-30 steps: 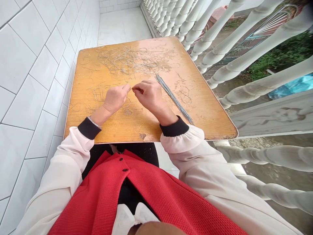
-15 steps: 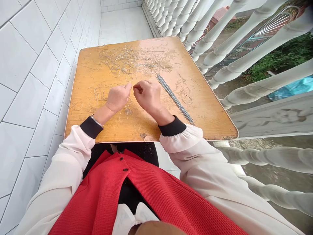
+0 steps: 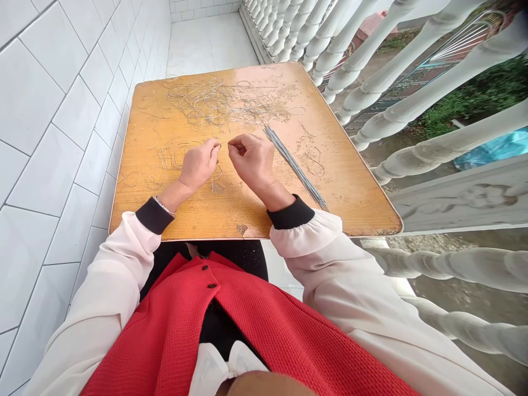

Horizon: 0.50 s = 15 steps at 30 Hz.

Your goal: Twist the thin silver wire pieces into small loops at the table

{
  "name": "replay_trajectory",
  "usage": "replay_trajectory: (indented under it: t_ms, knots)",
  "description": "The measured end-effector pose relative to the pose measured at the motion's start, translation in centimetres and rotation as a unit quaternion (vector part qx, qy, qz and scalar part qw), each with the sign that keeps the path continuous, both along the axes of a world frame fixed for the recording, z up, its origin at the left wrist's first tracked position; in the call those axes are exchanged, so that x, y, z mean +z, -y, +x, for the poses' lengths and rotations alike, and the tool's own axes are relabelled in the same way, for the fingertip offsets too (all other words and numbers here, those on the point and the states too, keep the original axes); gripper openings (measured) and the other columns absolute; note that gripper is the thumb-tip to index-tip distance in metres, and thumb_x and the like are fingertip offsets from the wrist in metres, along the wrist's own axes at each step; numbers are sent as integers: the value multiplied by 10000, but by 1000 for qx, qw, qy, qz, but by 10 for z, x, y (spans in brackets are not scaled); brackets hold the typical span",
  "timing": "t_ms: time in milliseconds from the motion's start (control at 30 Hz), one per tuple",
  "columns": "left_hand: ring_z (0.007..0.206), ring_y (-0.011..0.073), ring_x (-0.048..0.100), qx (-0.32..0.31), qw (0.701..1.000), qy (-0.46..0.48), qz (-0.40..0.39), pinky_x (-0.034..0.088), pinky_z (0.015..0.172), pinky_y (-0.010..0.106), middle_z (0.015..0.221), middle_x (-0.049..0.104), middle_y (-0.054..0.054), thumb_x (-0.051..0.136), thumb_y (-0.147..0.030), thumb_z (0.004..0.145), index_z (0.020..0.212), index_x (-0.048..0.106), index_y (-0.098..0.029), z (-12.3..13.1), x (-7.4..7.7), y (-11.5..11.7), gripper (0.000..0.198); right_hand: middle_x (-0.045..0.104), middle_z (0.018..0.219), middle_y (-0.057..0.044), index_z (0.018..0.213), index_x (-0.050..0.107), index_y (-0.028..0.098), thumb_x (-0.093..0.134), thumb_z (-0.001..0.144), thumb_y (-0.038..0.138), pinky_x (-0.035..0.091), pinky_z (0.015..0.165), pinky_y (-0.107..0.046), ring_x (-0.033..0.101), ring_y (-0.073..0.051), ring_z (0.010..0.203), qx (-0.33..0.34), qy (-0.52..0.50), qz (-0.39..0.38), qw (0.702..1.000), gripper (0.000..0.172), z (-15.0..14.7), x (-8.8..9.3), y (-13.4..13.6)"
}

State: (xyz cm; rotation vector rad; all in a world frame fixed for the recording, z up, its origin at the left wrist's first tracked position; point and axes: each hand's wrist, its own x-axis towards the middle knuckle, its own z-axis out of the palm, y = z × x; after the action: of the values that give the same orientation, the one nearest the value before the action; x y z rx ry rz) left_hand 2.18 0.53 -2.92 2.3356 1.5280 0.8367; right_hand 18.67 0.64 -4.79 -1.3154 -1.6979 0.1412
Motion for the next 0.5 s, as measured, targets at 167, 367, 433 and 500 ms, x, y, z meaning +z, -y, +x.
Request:
replay_trajectory:
  t_ms: [167, 367, 433, 500]
  knots:
    - [812, 156, 766, 1, 1000, 12, -13, 580, 827, 292, 831, 789, 29, 314, -298, 1132, 1132, 681, -231, 3, 2, 1, 373, 728, 755, -28, 823, 704, 225, 595, 901, 243, 528, 708, -344, 651, -186, 697, 15, -14, -15, 1000, 135, 1, -3, -3]
    - [857, 206, 766, 3, 998, -59, 1, 567, 852, 341, 876, 795, 54, 361, -356, 1125, 1148, 674, -238, -2, -1, -2, 335, 744, 760, -41, 902, 758, 234, 623, 918, 277, 542, 726, -361, 684, -211, 727, 35, 16, -24, 999, 143, 5, -6, -7]
    - [889, 216, 766, 0, 998, -60, 11, 559, 849, 336, 875, 793, 50, 379, -373, 1119, 1133, 672, -252, -3, -5, -5, 318, 767, 802, -56, 906, 771, 243, 619, 928, 280, 551, 740, -371, 700, -223, 756, 46, 25, -20, 998, 159, 6, -7, -7]
    - [934, 223, 767, 0, 998, -56, 17, 549, 853, 328, 894, 792, 54, 383, -385, 1116, 1119, 670, -258, -3, -7, -8, 314, 782, 834, -66, 888, 775, 249, 606, 941, 284, 558, 749, -381, 712, -233, 782, 55, 29, -15, 998, 181, 7, -7, -7]
